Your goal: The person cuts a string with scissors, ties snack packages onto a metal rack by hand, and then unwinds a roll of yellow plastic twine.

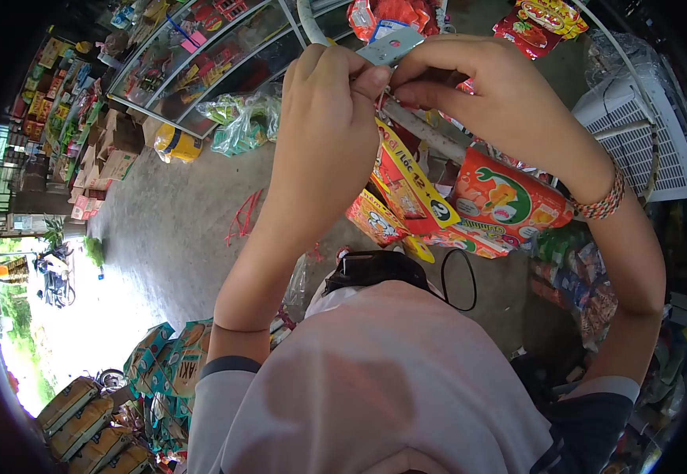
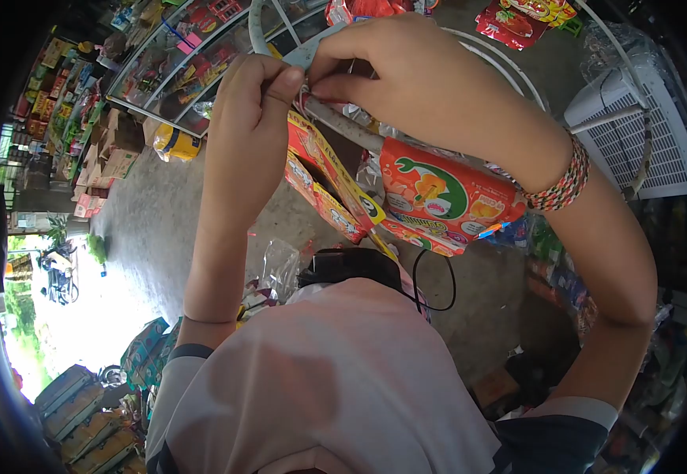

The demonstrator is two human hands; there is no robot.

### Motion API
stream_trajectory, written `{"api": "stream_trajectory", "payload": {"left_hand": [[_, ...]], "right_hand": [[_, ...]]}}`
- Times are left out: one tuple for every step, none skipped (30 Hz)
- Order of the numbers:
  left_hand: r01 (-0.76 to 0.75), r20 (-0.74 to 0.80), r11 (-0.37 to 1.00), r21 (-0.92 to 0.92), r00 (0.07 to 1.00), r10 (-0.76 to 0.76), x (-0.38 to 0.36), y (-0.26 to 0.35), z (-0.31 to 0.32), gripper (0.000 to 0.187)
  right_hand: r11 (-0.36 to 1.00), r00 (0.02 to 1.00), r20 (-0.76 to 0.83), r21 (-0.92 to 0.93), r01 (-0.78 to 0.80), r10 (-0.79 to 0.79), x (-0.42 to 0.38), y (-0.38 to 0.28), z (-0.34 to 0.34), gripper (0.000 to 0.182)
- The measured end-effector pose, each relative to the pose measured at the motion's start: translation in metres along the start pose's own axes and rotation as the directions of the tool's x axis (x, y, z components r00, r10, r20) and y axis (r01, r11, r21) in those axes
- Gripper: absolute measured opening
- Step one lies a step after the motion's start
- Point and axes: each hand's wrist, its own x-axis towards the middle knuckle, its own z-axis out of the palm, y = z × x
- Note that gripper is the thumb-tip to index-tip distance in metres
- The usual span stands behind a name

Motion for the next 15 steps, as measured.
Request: {"api": "stream_trajectory", "payload": {"left_hand": [[-0.005,-0.006,1.0,0.011,1.0,0.005,0.0,0.001,0.001,0.009],[-0.004,-0.002,1.0,0.017,1.0,0.004,-0.001,0.001,0.0,0.009],[-0.003,0.001,1.0,0.023,1.0,0.003,-0.001,0.001,0.0,0.009],[-0.003,0.005,1.0,0.029,1.0,0.003,0.0,0.001,-0.001,0.009],[-0.024,0.001,0.998,0.053,1.0,0.024,0.0,0.003,-0.002,0.008],[-0.044,-0.002,0.996,0.076,0.999,0.045,0.002,0.005,-0.003,0.008],[-0.064,-0.006,0.993,0.099,0.998,0.065,0.003,0.006,-0.003,0.008],[-0.095,-0.027,0.987,0.129,0.995,0.099,0.004,0.006,-0.003,0.007],[-0.124,-0.046,0.979,0.159,0.99,0.133,0.004,0.006,-0.003,0.006],[-0.153,-0.061,0.97,0.191,0.984,0.167,0.004,0.005,-0.003,0.005],[-0.165,-0.066,0.964,0.209,0.981,0.182,0.004,0.005,-0.003,0.005],[-0.18,-0.071,0.957,0.227,0.977,0.2,0.005,0.006,-0.003,0.005],[-0.197,-0.075,0.95,0.243,0.972,0.221,0.005,0.007,-0.003,0.004],[-0.186,-0.059,0.956,0.229,0.977,0.204,0.006,0.007,-0.004,0.004],[-0.176,-0.045,0.961,0.214,0.981,0.189,0.006,0.006,-0.005,0.004]], "right_hand": [[0.999,1.0,-0.015,0.034,-0.011,0.012,0.0,-0.001,0.002,0.014],[0.996,0.999,-0.005,0.076,-0.04,0.04,0.001,0.0,0.003,0.014],[0.991,0.998,0.007,0.118,-0.069,0.069,0.002,0.002,0.005,0.015],[0.982,0.995,0.019,0.158,-0.098,0.097,0.003,0.003,0.005,0.015],[0.985,0.995,0.013,0.146,-0.096,0.095,0.003,0.003,0.006,0.015],[0.987,0.996,0.007,0.134,-0.093,0.093,0.004,0.001,0.005,0.016],[0.989,0.996,0.002,0.121,-0.091,0.091,0.005,0.0,0.005,0.016],[0.987,0.995,0.014,0.125,-0.104,0.103,0.005,0.0,0.006,0.016],[0.984,0.993,0.026,0.13,-0.118,0.116,0.007,0.001,0.007,0.016],[0.982,0.991,0.037,0.137,-0.132,0.128,0.009,0.002,0.008,0.017],[0.964,0.991,0.039,0.226,-0.137,0.132,0.009,0.006,0.009,0.017],[0.94,0.99,0.038,0.312,-0.139,0.134,0.01,0.012,0.01,0.018],[0.909,0.99,0.036,0.394,-0.14,0.137,0.009,0.015,0.011,0.019],[0.909,0.983,0.06,0.373,-0.185,0.175,0.009,0.014,0.01,0.02],[0.908,0.973,0.083,0.35,-0.229,0.213,0.009,0.011,0.009,0.021]]}}
